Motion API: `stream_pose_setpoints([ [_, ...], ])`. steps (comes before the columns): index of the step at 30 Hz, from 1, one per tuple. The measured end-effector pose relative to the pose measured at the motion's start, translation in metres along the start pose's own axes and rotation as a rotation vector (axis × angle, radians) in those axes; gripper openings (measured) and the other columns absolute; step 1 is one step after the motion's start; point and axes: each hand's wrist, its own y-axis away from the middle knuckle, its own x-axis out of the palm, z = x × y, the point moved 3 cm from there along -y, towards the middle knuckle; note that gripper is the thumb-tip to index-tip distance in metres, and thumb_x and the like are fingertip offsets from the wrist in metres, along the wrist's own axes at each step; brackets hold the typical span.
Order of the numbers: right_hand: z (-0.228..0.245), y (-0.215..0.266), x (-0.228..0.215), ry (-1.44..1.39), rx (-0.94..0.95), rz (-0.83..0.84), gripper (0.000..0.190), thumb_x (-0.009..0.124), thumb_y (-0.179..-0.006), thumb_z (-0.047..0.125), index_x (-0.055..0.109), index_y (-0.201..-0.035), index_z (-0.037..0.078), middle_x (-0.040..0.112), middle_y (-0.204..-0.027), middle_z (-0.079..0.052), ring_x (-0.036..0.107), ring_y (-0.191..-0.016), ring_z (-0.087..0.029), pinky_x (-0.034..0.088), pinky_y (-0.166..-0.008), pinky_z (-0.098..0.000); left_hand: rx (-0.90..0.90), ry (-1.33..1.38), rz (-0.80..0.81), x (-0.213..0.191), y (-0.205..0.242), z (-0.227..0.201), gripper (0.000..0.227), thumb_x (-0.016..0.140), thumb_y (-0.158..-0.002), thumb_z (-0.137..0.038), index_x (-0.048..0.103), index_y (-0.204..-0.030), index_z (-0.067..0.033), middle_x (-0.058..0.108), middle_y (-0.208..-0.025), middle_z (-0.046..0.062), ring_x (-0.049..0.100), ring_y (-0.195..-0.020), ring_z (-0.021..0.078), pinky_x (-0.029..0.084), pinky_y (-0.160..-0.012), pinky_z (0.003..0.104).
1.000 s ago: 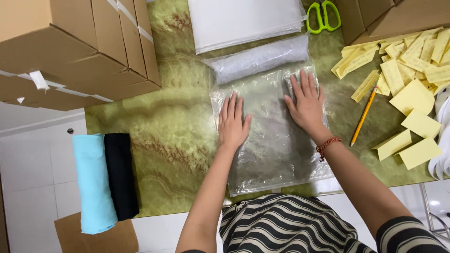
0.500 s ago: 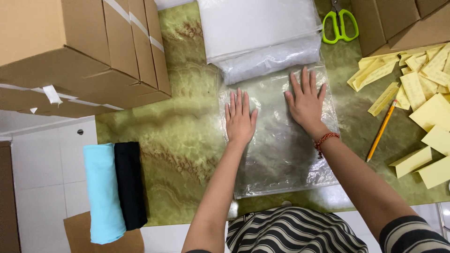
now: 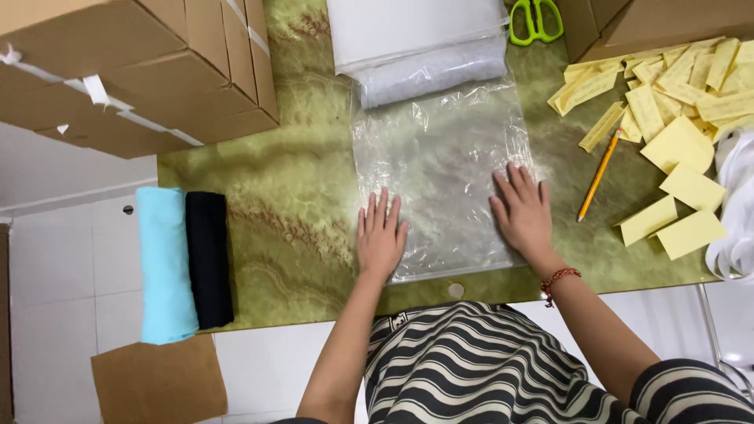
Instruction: Packaging a rolled item into a cardboard box and tying it with a white ribbon
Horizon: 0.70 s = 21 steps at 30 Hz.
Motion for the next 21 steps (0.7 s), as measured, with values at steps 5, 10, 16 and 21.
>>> stream_pose_setpoints([
  [5, -0.028, 0.030, 0.008, 0.016, -0.007, -0.154, 0.049, 0.062, -0.108, 0.030, 0.058, -0.157, 0.021, 0.045, -0.170, -0.010, 0.036, -0.159, -0.031, 0.029, -0.124, -0.0639, -0.218, 0.008, -0.037, -0.012, 0.041, 0.030, 0.059, 0.046, -0.111, -0.046, 0.042, -0.163, -0.0193, 0.022, -0.178, 0.010, 0.021, -0.164, 0.0326, 0.018, -0.132, 0.055],
  [10, 0.036, 0.035, 0.043, -0.097, -0.326, -0.143, 0.041, 0.078, -0.093, 0.028, 0.074, -0.134, 0.024, 0.061, -0.154, -0.002, 0.052, -0.148, -0.024, 0.043, -0.118, -0.0454, -0.317, 0.103, -0.092, -0.030, 0.080, 0.049, 0.050, 0.042, -0.114, -0.021, 0.041, -0.163, -0.0150, 0.029, -0.175, 0.010, 0.027, -0.162, 0.0327, 0.023, -0.131, 0.055],
  [16, 0.160, 0.063, 0.050, -0.285, -0.809, 0.159, 0.039, 0.085, -0.086, 0.038, 0.078, -0.120, 0.019, 0.071, -0.130, -0.003, 0.064, -0.127, -0.028, 0.054, -0.096, -0.0424, -0.308, 0.140, -0.008, -0.029, 0.111, 0.047, 0.053, 0.051, -0.111, -0.028, 0.040, -0.163, -0.0231, 0.024, -0.177, 0.005, 0.017, -0.165, 0.0304, 0.017, -0.132, 0.056],
  [21, 0.200, 0.076, 0.102, -0.136, -0.904, 0.120, 0.045, 0.088, -0.076, 0.042, 0.070, -0.109, 0.017, 0.063, -0.106, 0.000, 0.065, -0.104, -0.022, 0.053, -0.088, -0.0386, -0.304, 0.226, 0.008, -0.024, 0.124, 0.041, 0.052, 0.048, -0.111, -0.024, 0.042, -0.162, -0.0329, 0.022, -0.179, -0.003, 0.015, -0.166, 0.0264, 0.016, -0.133, 0.055],
])
